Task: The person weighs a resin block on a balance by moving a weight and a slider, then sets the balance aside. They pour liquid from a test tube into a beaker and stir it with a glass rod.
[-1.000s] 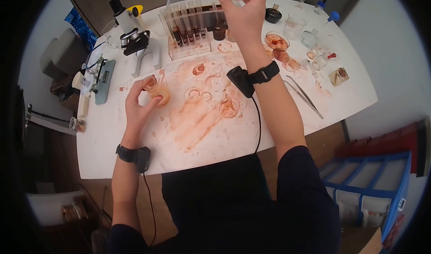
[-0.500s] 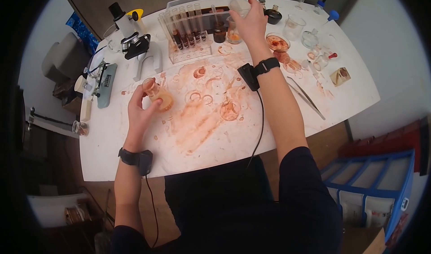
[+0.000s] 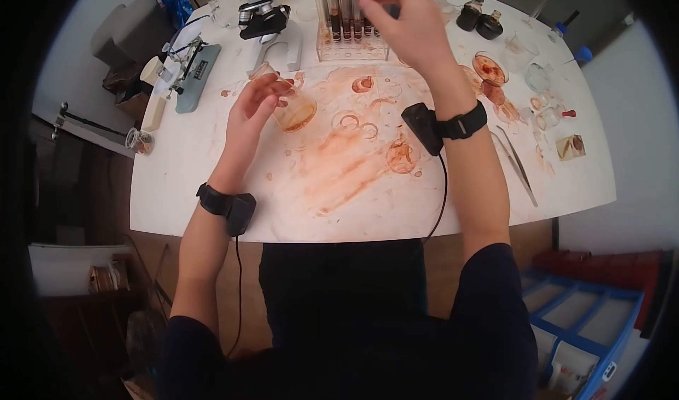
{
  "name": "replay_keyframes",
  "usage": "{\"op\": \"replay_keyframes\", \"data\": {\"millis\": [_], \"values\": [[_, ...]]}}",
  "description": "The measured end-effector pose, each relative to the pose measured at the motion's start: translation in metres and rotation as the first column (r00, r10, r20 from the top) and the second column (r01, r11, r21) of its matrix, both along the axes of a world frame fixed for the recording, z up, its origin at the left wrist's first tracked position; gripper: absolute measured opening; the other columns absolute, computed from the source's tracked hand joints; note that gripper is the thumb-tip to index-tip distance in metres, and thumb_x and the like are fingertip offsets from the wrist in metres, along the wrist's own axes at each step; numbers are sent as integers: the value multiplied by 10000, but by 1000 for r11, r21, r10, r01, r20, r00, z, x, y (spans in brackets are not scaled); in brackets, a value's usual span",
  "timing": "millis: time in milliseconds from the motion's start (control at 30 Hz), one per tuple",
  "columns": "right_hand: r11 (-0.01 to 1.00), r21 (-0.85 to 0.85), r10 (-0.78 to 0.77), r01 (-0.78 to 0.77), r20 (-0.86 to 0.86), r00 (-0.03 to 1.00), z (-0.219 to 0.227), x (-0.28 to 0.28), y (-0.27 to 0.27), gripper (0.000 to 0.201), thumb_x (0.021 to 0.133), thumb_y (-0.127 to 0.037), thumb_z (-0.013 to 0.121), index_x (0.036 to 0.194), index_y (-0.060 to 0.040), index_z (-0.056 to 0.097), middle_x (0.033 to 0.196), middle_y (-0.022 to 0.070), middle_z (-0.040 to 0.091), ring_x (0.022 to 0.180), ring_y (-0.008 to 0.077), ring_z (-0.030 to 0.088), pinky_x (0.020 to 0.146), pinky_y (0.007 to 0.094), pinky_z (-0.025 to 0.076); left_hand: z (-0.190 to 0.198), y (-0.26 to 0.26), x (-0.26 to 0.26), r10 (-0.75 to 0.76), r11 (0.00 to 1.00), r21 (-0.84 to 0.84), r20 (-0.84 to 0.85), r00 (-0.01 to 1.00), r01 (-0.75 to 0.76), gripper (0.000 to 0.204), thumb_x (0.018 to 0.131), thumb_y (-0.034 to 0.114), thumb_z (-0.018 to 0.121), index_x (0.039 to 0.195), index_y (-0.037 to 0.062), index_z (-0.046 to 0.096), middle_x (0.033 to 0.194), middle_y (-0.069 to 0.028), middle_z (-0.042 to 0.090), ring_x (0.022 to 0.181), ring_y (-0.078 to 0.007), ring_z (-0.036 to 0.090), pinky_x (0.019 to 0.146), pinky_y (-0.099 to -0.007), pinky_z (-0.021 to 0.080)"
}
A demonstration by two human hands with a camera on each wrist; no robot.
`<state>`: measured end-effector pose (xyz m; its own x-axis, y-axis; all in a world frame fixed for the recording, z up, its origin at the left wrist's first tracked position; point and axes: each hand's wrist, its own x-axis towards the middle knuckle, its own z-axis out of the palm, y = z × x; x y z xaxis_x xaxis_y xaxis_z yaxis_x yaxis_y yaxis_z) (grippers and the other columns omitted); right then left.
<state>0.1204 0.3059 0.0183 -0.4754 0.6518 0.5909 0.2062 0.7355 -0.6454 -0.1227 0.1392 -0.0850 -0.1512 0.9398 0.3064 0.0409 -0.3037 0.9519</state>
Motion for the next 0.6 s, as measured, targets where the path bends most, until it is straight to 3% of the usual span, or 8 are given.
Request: {"op": "replay_keyframes", "data": {"millis": [67, 167, 300, 467, 600], "values": [[972, -91, 232, -215, 259, 938, 2, -17, -29, 479, 951, -307, 702, 1323, -26, 594, 1277, 134, 657, 1187, 246, 641, 999, 366, 503, 1, 1, -1, -17, 1000, -4, 65, 998, 17, 439, 1017, 199, 595, 1390, -16, 501, 1288, -139, 645, 1189, -212, 613, 1011, -344, 479], [927, -37, 358, -372, 375, 855, -21, -37, -51, 583, 927, -363, 729, 1370, -26, 558, 1308, 152, 636, 1219, 264, 627, 1024, 383, 490, 1, 1, -1, -15, 999, 30, 108, 994, 11, 418, 1025, 197, 583, 1378, -12, 505, 1297, -140, 635, 1185, -217, 615, 1007, -359, 492], [885, -195, 466, -423, 387, 796, -40, -51, -68, 847, 860, -428, 784, 1502, -30, 401, 1428, 201, 535, 1283, 321, 578, 1063, 423, 463, -5, 2, -6, -12, 999, 43, 133, 991, 6, 404, 1035, 212, 573, 1372, 0, 505, 1287, -120, 609, 1163, -206, 617, 1009, -376, 510], [895, -136, 444, -424, 334, 831, -47, -58, -75, 871, 839, -399, 805, 1512, -38, 387, 1438, 206, 522, 1302, 323, 555, 1069, 414, 460, -2, -1, -5, 22, 999, 20, 187, 982, -26, 423, 1046, 259, 568, 1378, 8, 498, 1300, -102, 559, 1196, -191, 582, 1024, -387, 517], [915, -108, 401, -388, 331, 854, -41, -54, -74, 835, 846, -322, 801, 1515, -45, 384, 1394, 196, 545, 1276, 308, 565, 1057, 395, 470, -1, 0, -3, -47, 998, 45, 197, 979, 39, 530, 1044, 338, 567, 1446, 10, 455, 1326, -99, 541, 1237, -208, 552, 1030, -402, 514]]}}
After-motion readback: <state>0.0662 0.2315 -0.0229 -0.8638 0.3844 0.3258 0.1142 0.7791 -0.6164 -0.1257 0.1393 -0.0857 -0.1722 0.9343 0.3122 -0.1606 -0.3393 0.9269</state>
